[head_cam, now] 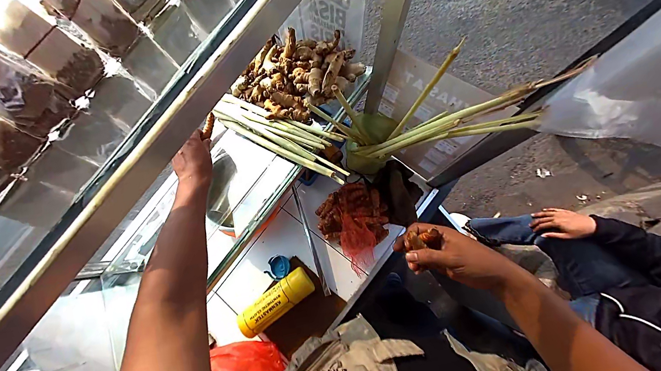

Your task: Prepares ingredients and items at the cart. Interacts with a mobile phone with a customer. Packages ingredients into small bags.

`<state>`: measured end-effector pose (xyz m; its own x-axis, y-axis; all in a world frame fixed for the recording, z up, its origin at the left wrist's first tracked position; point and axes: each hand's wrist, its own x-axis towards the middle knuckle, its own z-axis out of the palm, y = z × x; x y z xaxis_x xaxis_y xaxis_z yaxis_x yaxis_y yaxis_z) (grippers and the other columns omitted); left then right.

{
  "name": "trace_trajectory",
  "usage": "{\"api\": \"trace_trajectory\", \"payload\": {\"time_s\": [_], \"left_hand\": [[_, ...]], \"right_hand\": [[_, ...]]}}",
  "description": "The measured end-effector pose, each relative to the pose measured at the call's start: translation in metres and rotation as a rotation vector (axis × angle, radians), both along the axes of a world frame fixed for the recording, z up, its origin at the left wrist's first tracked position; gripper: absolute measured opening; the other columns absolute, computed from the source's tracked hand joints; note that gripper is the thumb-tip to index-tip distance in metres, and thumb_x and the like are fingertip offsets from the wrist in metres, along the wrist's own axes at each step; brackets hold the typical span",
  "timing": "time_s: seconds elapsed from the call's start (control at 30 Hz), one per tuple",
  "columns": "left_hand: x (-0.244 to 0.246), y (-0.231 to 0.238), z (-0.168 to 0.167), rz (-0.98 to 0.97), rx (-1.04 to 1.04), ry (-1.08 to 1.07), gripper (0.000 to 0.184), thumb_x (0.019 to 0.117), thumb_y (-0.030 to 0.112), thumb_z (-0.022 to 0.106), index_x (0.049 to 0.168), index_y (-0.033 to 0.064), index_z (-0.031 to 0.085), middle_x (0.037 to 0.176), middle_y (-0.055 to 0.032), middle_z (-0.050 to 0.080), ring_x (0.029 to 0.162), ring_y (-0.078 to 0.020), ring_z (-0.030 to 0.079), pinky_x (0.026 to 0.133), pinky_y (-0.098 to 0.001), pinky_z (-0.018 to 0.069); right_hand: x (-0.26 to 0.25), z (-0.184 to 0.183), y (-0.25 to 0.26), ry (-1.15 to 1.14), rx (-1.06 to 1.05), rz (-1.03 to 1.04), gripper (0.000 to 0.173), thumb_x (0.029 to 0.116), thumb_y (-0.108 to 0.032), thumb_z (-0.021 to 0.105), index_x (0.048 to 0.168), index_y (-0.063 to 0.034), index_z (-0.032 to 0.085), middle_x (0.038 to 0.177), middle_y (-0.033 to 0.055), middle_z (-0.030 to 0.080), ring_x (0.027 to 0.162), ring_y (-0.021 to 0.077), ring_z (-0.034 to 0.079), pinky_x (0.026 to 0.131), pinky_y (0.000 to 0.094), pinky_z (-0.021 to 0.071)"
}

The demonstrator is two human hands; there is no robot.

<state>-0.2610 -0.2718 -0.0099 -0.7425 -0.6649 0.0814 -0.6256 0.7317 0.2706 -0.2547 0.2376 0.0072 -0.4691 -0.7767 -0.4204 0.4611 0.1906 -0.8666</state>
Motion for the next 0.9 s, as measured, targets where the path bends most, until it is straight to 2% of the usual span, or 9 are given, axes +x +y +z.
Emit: {"api": "trace_trajectory", "payload": {"time_s": [0.17, 0.33, 0.4, 0.47, 0.53, 0.6, 0.67, 0.73, 0.9], "left_hand": [[0.001, 0.002, 0.003, -0.003, -0.047, -0.054, 0.028, 0.1016, 0.012, 0.055, 0.125, 0.0035, 0.068, 0.138, -0.0253, 0.055, 0.122, -0.0434, 0.060, 0.100, -0.0611, 0.0492], [0.010, 0.013, 0.022, -0.019, 0.024, -0.052, 0.040, 0.0999, 0.023, 0.061, 0.133, 0.0003, 0.060, 0.141, -0.0275, 0.051, 0.120, -0.0472, 0.060, 0.098, -0.0658, 0.0484], [0.021, 0.032, 0.045, -0.097, 0.084, -0.098, 0.036, 0.1008, 0.026, 0.060, 0.123, -0.0014, 0.064, 0.131, -0.0285, 0.057, 0.116, -0.0483, 0.060, 0.095, -0.0693, 0.0472], [0.038, 0.059, 0.075, -0.233, 0.147, -0.146, 0.031, 0.1019, 0.029, 0.060, 0.106, -0.0007, 0.070, 0.102, -0.0247, 0.068, 0.099, -0.0443, 0.066, 0.085, -0.0691, 0.0493], [0.064, 0.103, 0.109, -0.408, 0.242, -0.147, 0.030, 0.1031, 0.031, 0.061, 0.099, 0.0032, 0.071, 0.080, -0.0142, 0.067, 0.076, -0.0313, 0.066, 0.072, -0.0583, 0.0527], [0.090, 0.147, 0.127, -0.596, 0.419, -0.112, 0.026, 0.1012, 0.035, 0.065, 0.097, 0.0100, 0.071, 0.066, -0.0006, 0.063, 0.058, -0.0135, 0.060, 0.057, -0.0376, 0.0516], [0.107, 0.184, 0.128, -0.765, 0.659, -0.168, 0.027, 0.0993, 0.042, 0.066, 0.104, 0.0150, 0.070, 0.075, 0.0067, 0.069, 0.062, -0.0034, 0.065, 0.059, -0.0248, 0.0570], [0.116, 0.210, 0.118, -0.855, 0.809, -0.213, 0.036, 0.0982, 0.044, 0.067, 0.115, 0.0117, 0.067, 0.089, 0.0065, 0.071, 0.069, 0.0007, 0.063, 0.064, -0.0195, 0.0537], [0.126, 0.227, 0.102, -0.746, 1.034, -0.081, 0.024, 0.0969, 0.025, 0.072, 0.106, 0.0046, 0.067, 0.088, 0.0013, 0.072, 0.078, -0.0021, 0.070, 0.076, -0.0211, 0.0592]], "right_hand": [[0.000, 0.006, -0.014, 0.047, 0.009, 0.069, 0.015, 0.0922, -0.005, 0.066, 0.105, -0.0117, 0.063, 0.098, -0.0016, 0.069, 0.073, 0.0061, 0.065, 0.068, 0.0214, 0.0577], [0.001, 0.014, -0.025, 0.082, -0.023, 0.125, 0.014, 0.0937, -0.008, 0.068, 0.105, -0.0131, 0.061, 0.097, -0.0032, 0.069, 0.070, 0.0033, 0.062, 0.063, 0.0177, 0.0536], [0.001, 0.018, -0.027, 0.117, -0.043, 0.162, 0.016, 0.0929, -0.013, 0.071, 0.103, -0.0142, 0.059, 0.091, -0.0049, 0.067, 0.067, 0.0015, 0.059, 0.059, 0.0161, 0.0497], [0.002, 0.025, -0.029, 0.202, -0.026, 0.197, 0.020, 0.0901, -0.016, 0.076, 0.101, -0.0145, 0.059, 0.085, -0.0066, 0.063, 0.069, 0.0006, 0.058, 0.061, 0.0159, 0.0476], [0.007, 0.034, -0.034, 0.338, 0.016, 0.223, 0.023, 0.0879, -0.020, 0.079, 0.100, -0.0140, 0.060, 0.081, -0.0074, 0.060, 0.069, -0.0010, 0.056, 0.062, 0.0149, 0.0461], [0.013, 0.046, -0.044, 0.522, 0.073, 0.266, 0.026, 0.0879, -0.027, 0.080, 0.100, -0.0117, 0.062, 0.080, -0.0065, 0.056, 0.067, -0.0026, 0.052, 0.060, 0.0134, 0.0428], [0.020, 0.057, -0.056, 0.721, 0.121, 0.312, 0.029, 0.0898, -0.032, 0.077, 0.101, -0.0090, 0.063, 0.083, -0.0027, 0.056, 0.071, -0.0009, 0.051, 0.064, 0.0147, 0.0432], [0.027, 0.067, -0.067, 0.852, 0.171, 0.336, 0.030, 0.0917, -0.033, 0.075, 0.103, -0.0068, 0.064, 0.090, 0.0029, 0.058, 0.077, 0.0054, 0.055, 0.070, 0.0205, 0.0473], [0.034, 0.076, -0.079, 0.924, 0.288, 0.315, 0.045, 0.0903, -0.042, 0.076, 0.112, -0.0063, 0.060, 0.105, 0.0088, 0.060, 0.086, 0.0157, 0.061, 0.078, 0.0337, 0.0530]]}}
